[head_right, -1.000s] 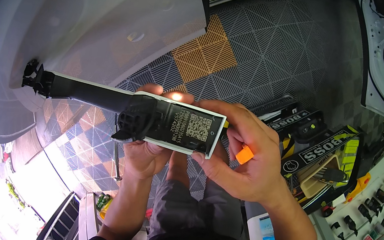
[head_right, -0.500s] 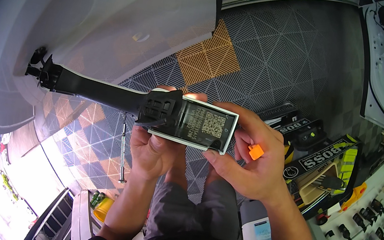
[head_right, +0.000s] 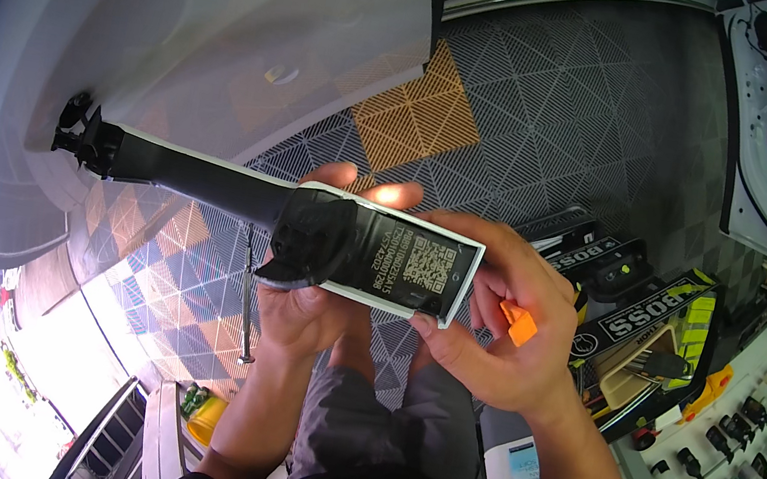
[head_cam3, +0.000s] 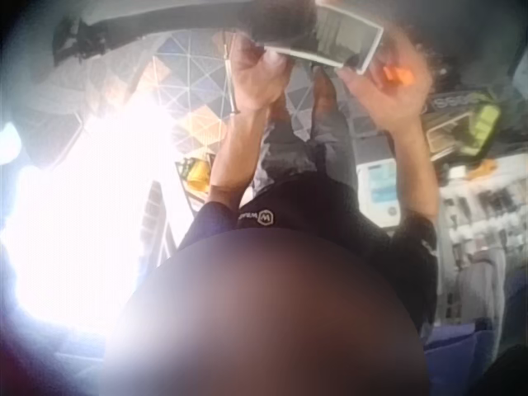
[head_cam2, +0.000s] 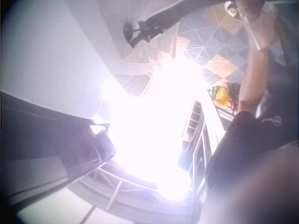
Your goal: The person installs a new door handle assembly onto a white car door. They use an orange plastic pry tool to remove a label and a socket wrench to tighten mounting bolts. The person repeatedly checks fitment and alignment while working on the door.
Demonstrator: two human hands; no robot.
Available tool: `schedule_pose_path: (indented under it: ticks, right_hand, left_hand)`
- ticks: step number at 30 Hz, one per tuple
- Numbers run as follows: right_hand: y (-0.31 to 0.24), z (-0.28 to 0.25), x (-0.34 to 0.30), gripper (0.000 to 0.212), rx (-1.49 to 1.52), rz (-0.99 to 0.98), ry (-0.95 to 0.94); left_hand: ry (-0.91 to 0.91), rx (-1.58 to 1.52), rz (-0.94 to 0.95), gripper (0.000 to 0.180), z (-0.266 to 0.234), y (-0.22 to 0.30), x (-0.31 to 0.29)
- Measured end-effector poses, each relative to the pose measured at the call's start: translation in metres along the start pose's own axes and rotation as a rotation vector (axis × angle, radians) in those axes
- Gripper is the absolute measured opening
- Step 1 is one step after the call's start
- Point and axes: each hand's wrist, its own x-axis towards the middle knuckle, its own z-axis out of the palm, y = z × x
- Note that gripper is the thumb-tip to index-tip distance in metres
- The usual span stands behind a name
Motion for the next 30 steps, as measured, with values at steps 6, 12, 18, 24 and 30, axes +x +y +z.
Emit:
schedule_pose_path:
  ticks: [6,12,18,24,30]
  right_hand:
    - [-0.001,-0.002,0.000,0.067,0.013,-0.014,-0.007]
    - [-0.001,-0.002,0.000,0.067,-0.066,-0.093,0.007]
    - [-0.006,-0.002,-0.001,0.067,-0.080,-0.134,0.010]
    - [-0.015,-0.006,0.000,0.064,-0.153,-0.213,-0.029]
    - [-0.031,-0.006,0.007,0.063,-0.161,-0.275,-0.004]
  left_hand:
    - [-0.040,-0.072,-0.030,0.096,0.003,0.002,0.003]
    - [-0.081,-0.122,0.003,0.096,0.002,-0.003,0.004]
    - [-0.120,-0.079,0.027,0.094,0.002,-0.002,0.003]
    - [-0.140,-0.232,-0.007,0.086,0.008,0.001,-0.002]
    - [-0.111,-0.217,0.003,0.088,0.023,0.007,0.005]
